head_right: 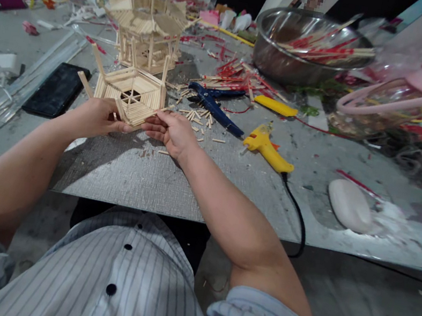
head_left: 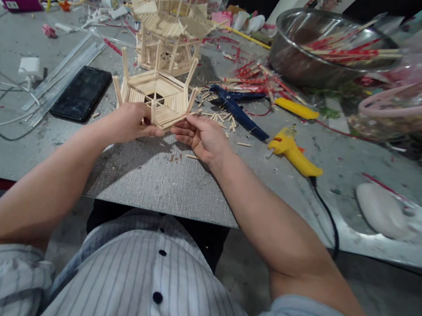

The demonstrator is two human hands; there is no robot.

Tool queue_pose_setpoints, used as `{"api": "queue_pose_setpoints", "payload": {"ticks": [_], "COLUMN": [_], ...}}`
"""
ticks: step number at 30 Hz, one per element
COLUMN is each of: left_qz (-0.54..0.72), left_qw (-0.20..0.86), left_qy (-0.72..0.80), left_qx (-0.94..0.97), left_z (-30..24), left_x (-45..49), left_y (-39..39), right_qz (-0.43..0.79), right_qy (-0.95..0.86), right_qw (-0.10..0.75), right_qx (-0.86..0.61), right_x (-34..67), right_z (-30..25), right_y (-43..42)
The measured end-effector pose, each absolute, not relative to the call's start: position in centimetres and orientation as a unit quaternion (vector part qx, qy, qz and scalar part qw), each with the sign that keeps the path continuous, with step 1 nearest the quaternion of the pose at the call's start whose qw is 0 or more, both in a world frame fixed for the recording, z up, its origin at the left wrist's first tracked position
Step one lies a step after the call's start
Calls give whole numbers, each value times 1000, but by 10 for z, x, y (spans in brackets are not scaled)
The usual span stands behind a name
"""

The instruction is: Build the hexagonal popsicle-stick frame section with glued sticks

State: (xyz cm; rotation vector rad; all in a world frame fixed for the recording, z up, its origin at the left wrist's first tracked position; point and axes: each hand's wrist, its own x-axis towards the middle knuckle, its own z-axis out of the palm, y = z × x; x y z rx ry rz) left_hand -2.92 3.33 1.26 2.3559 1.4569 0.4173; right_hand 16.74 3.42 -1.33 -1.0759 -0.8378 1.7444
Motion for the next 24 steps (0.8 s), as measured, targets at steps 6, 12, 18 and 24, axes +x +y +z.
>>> {"api": "queue_pose_setpoints", "payload": {"ticks": [6, 12, 18, 24], "left_qz": [95, 38, 230, 260], "left_qw": [154, 5, -1, 95], "left_qy": [560, 616, 555, 550], "left_qx": [808, 787, 800, 788], "left_z": [24, 53, 70, 40], "left_x": [-28, -35, 0, 38], "left_y": [28, -6, -24, 16], "right_qz": [705, 703, 665, 616], "right_qy": [-332, -342, -393, -436], "right_qw": [451, 450, 473, 507], "right_qx": [-435, -432, -425, -417], "right_x": [167, 167, 163, 166], "right_z": [-13, -14, -11, -6], "right_y": [34, 34, 24, 16]}}
